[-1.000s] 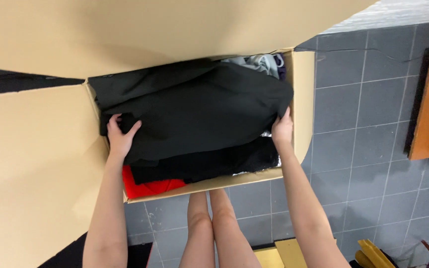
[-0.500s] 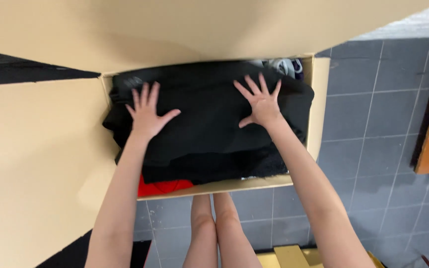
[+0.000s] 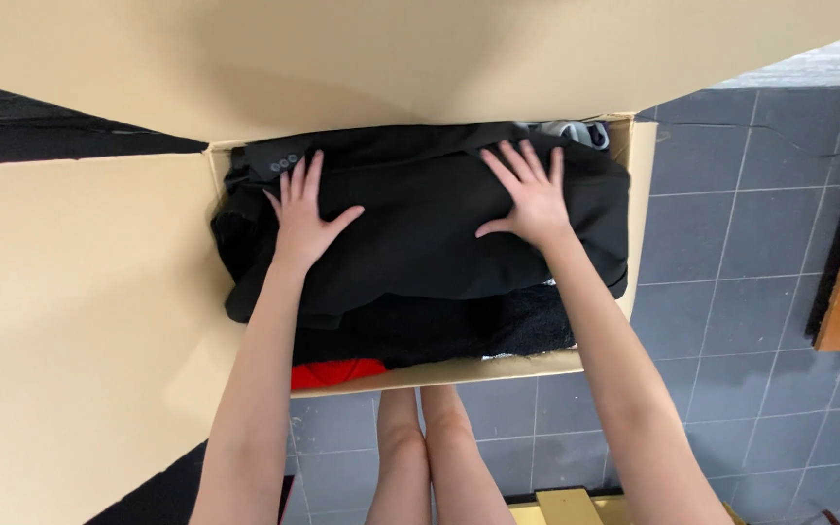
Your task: Folding various clothing items and packing them into a cardboard box for shipping or storage.
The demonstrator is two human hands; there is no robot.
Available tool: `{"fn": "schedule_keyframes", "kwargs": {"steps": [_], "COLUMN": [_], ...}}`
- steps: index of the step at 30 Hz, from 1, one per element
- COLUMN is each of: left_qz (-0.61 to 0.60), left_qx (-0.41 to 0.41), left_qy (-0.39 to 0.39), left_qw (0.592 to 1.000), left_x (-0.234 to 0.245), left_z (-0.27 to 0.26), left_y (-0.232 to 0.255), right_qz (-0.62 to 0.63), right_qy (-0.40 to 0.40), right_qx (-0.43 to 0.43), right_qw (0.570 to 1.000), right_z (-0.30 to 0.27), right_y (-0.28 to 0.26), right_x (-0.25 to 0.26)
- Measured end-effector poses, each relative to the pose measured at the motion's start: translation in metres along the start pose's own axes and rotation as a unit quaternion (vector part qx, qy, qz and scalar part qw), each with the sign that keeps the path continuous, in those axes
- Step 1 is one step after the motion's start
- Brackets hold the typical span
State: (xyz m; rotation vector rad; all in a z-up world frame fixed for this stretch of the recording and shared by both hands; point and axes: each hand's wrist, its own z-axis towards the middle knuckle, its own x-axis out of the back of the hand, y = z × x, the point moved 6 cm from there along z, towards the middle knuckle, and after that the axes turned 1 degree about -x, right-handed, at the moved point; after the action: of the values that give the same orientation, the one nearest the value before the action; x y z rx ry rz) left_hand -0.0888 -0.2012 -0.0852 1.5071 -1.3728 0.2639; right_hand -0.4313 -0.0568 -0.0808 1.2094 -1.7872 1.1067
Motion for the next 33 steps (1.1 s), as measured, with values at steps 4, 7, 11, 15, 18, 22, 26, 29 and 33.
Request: {"fn": "schedule_keyframes", "kwargs": {"steps": [4, 7, 11, 15, 18, 22, 26, 29, 33], "left_qz": [-0.064, 0.039, -0.094, -0.03, -0.038, -0.053, -0.038, -0.021, -0.038], "left_qx": [-0.075, 0.063, 0.117, 0.091, 0.088, 0.141, 0.151, 0.136, 0.099], "left_qy": [0.282, 0.324, 0.126, 0.113, 0.083, 0.03, 0.026, 0.071, 0.179], "left_qw": [0.954, 0.943, 0.981, 0.989, 0.992, 0.988, 0.987, 0.988, 0.978], "left_x": [0.043, 0.051, -0.004, -0.037, -0.044, -0.043, -0.04, -0.021, 0.026], "left_z": [-0.074, -0.127, -0.128, -0.107, -0.092, -0.084, -0.098, -0.108, -0.162], "left_y": [-0.001, -0.01, -0.041, -0.076, -0.087, -0.087, -0.086, -0.07, -0.017], "right_qz": [0.025, 0.036, 0.103, 0.102, 0.143, 0.17, 0.187, 0.158, 0.124], "right_qy": [0.246, 0.303, 0.182, 0.088, 0.02, -0.01, 0.013, 0.069, 0.19], "right_qx": [-0.006, -0.216, -0.193, -0.253, -0.283, -0.291, -0.271, -0.252, -0.199], "right_qw": [0.969, 0.928, 0.959, 0.958, 0.948, 0.942, 0.944, 0.952, 0.953], "right_z": [-0.086, -0.139, -0.143, -0.128, -0.12, -0.115, -0.129, -0.134, -0.176], "right_y": [0.009, 0.045, 0.05, 0.063, 0.075, 0.084, 0.084, 0.083, 0.053], "right_x": [0.039, 0.019, -0.033, -0.057, -0.06, -0.057, -0.06, -0.063, -0.048]}}
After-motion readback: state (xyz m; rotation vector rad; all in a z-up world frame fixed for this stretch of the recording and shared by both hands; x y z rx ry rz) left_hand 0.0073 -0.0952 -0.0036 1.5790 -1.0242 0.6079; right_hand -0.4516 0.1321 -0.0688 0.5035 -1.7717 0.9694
